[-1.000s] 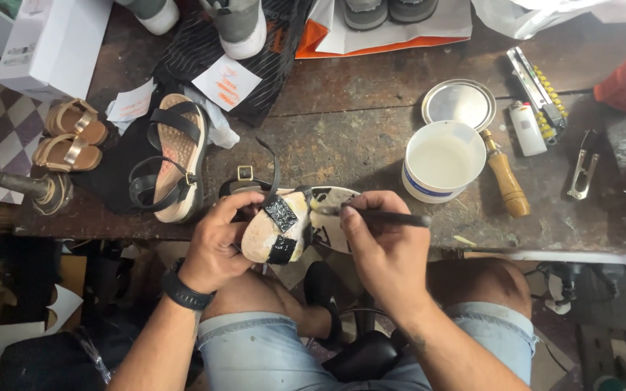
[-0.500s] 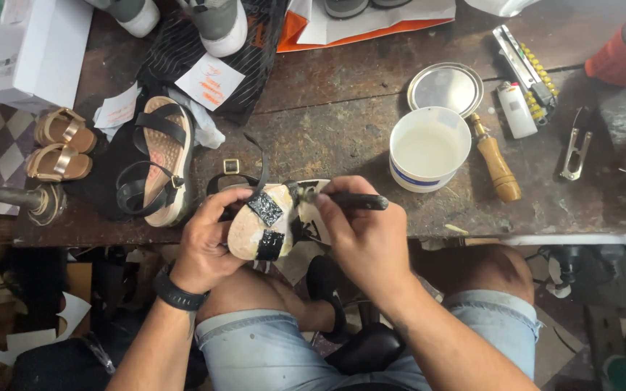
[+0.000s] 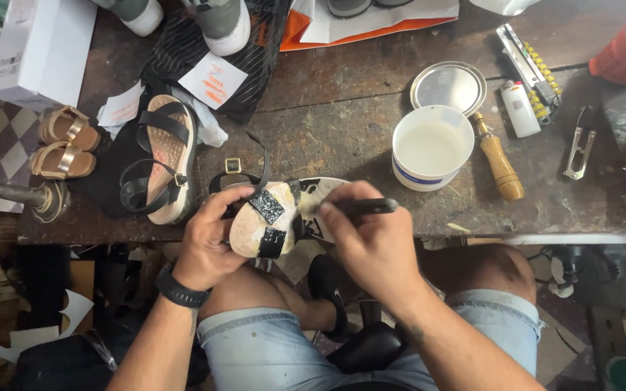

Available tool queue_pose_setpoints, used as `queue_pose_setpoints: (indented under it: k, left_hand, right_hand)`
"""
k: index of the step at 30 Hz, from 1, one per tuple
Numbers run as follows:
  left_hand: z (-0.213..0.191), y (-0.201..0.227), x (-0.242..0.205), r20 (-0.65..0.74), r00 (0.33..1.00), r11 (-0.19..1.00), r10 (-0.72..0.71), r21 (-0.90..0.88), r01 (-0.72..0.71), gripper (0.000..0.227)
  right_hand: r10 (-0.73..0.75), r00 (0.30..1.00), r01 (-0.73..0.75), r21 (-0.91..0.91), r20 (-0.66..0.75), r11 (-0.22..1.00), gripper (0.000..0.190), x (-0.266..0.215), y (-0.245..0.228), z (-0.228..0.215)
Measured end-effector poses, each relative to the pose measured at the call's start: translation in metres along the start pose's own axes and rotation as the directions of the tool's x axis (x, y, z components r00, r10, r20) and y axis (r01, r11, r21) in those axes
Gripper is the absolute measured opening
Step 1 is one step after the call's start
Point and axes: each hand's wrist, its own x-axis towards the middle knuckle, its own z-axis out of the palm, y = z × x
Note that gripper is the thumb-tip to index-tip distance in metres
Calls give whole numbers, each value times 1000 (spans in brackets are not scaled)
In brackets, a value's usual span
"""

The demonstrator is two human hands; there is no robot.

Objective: The person applies glue to the sole of a black sandal using a brush. They repeatedly dip the brush into a container of white adhesive and spread it across the textured surface of the sandal's sole.

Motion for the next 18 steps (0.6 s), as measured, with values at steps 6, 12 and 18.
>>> queue_pose_setpoints:
  k: [6, 12, 18]
  left_hand:
    - [-1, 1, 4, -1, 1000, 1000, 5, 2, -5, 21]
    - [-1, -20, 4, 19, 1000, 1000, -11, 5, 11, 36]
    - [1, -18, 22, -43, 999, 993, -19, -117, 14, 31]
  right_hand:
    - [10, 1000, -13, 115, 20, 993, 7, -1, -2, -3]
    - [-36, 997, 31, 78, 66, 996, 13, -2, -2, -10]
    - [-197, 978, 186, -146, -67, 972, 7, 21, -38, -81]
